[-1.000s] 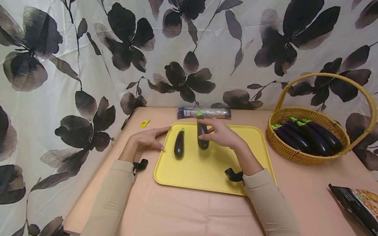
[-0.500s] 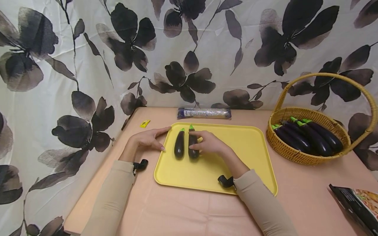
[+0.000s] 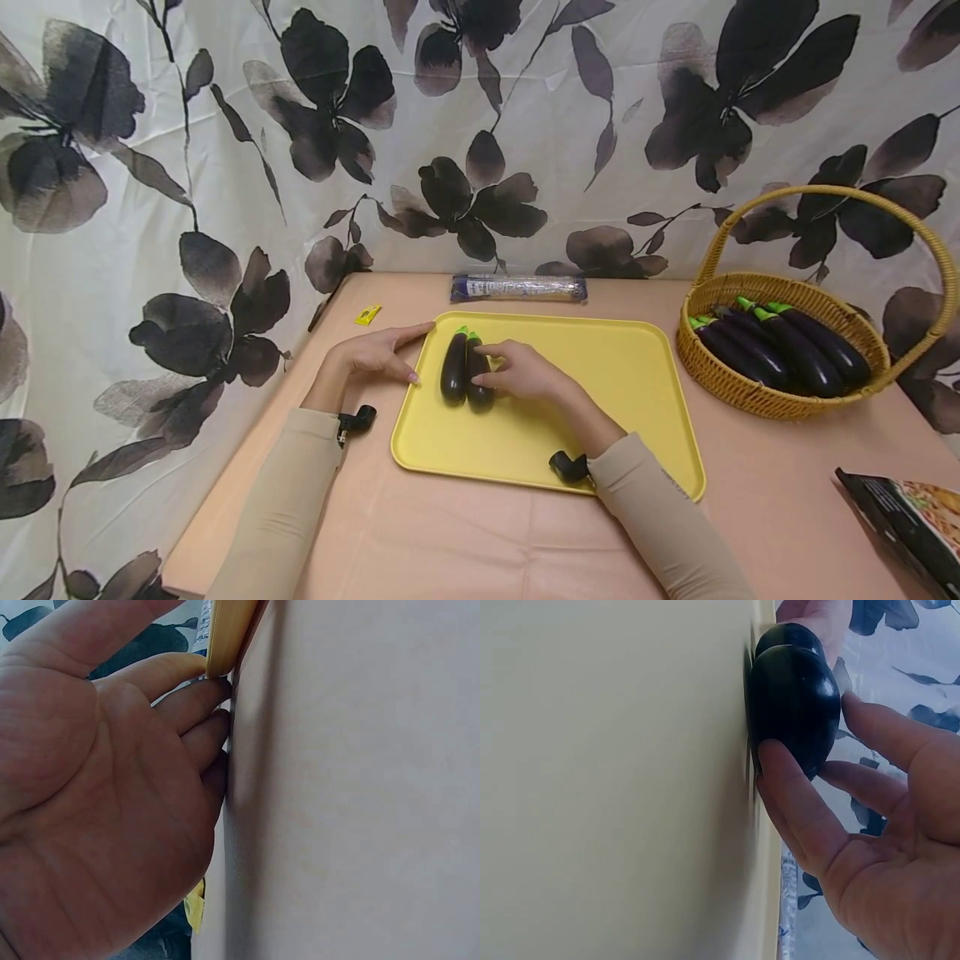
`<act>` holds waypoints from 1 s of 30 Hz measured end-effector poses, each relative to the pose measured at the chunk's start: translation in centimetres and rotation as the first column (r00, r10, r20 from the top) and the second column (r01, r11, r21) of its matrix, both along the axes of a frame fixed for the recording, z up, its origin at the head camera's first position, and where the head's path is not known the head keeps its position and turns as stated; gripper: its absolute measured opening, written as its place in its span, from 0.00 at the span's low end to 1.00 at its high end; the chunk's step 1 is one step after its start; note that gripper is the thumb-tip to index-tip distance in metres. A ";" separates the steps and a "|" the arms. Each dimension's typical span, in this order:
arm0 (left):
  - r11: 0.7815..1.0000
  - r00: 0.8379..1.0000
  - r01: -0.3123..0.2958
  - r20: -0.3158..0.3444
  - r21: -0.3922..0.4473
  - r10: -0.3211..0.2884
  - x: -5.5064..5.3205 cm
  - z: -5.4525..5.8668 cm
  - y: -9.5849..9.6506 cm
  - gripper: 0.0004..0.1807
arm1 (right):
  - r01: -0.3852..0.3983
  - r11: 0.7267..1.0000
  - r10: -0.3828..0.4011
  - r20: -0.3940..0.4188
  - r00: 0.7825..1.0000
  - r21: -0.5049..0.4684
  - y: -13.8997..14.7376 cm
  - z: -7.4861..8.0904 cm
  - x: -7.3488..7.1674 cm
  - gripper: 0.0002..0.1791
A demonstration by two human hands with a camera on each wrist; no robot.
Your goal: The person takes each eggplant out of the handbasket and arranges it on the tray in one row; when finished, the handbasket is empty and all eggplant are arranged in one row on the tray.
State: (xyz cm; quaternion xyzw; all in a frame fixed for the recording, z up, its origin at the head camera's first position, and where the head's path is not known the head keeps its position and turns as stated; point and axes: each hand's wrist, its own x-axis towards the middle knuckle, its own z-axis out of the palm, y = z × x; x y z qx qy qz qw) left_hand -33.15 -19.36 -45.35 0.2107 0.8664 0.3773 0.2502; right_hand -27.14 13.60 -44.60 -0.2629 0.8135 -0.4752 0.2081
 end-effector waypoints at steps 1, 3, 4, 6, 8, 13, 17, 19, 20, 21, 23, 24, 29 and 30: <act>1.000 1.000 0.000 -0.002 0.000 0.000 0.0 0.0 0.0 0.66 | -0.005 1.000 0.005 -0.003 1.000 0.001 0.0 0.0 0.1 0.36; 1.000 1.000 -0.003 -0.004 -0.001 0.003 0.0 -0.1 0.0 0.66 | -0.008 1.000 0.008 -0.002 1.000 -0.002 -0.1 0.0 0.2 0.37; 1.000 1.000 -0.002 -0.007 -0.002 0.002 0.0 -0.1 0.0 0.66 | -0.007 1.000 0.007 -0.002 1.000 -0.003 -0.2 0.0 0.3 0.37; 1.000 1.000 -0.002 -0.007 -0.001 0.002 0.0 -0.1 0.0 0.66 | -0.008 1.000 0.008 -0.004 1.000 -0.009 -0.3 -0.1 0.5 0.37; 1.000 1.000 -0.002 -0.011 -0.003 0.002 0.0 -0.1 0.0 0.66 | -0.006 1.000 0.006 -0.006 1.000 -0.009 -0.3 -0.1 0.6 0.37; 1.000 1.000 -0.003 -0.011 -0.007 0.003 0.0 -0.1 0.0 0.66 | -0.021 0.999 0.022 -0.048 0.999 0.024 -0.4 -0.1 0.5 0.37; 1.000 1.000 0.002 -0.019 -0.017 -0.002 0.0 -0.1 0.1 0.66 | -0.032 0.999 0.035 -0.067 0.997 0.040 -0.4 -0.2 0.4 0.37; 1.000 1.000 0.003 -0.024 -0.022 -0.004 0.0 0.0 0.0 0.66 | -0.036 0.999 0.038 -0.071 0.997 0.041 -0.4 -0.2 0.5 0.38; 1.000 1.000 0.004 -0.023 -0.021 -0.005 0.0 0.0 0.0 0.66 | -0.036 0.999 0.039 -0.073 0.997 0.041 -0.4 -0.2 0.6 0.38; 1.000 1.000 0.005 -0.022 -0.020 -0.005 0.0 0.0 0.0 0.66 | -0.038 0.999 0.040 -0.073 0.996 0.038 -0.4 -0.1 0.6 0.38; 1.000 1.000 0.007 -0.019 -0.016 -0.007 0.0 0.0 0.0 0.66 | -0.043 0.998 0.046 -0.079 0.996 0.038 -0.4 0.0 0.7 0.38; 1.000 1.000 0.008 -0.019 -0.015 -0.008 0.0 0.0 0.0 0.66 | -0.049 0.998 0.052 -0.085 0.995 0.040 -0.4 0.0 0.8 0.38; 1.000 1.000 0.010 -0.025 -0.026 -0.011 0.0 0.0 0.0 0.67 | -0.050 0.996 0.057 -0.096 0.994 0.070 -0.3 0.3 0.9 0.39; 1.000 1.000 0.009 -0.026 -0.030 -0.010 0.0 0.0 0.0 0.67 | -0.047 0.996 0.055 -0.094 0.994 0.077 -0.2 0.3 0.8 0.39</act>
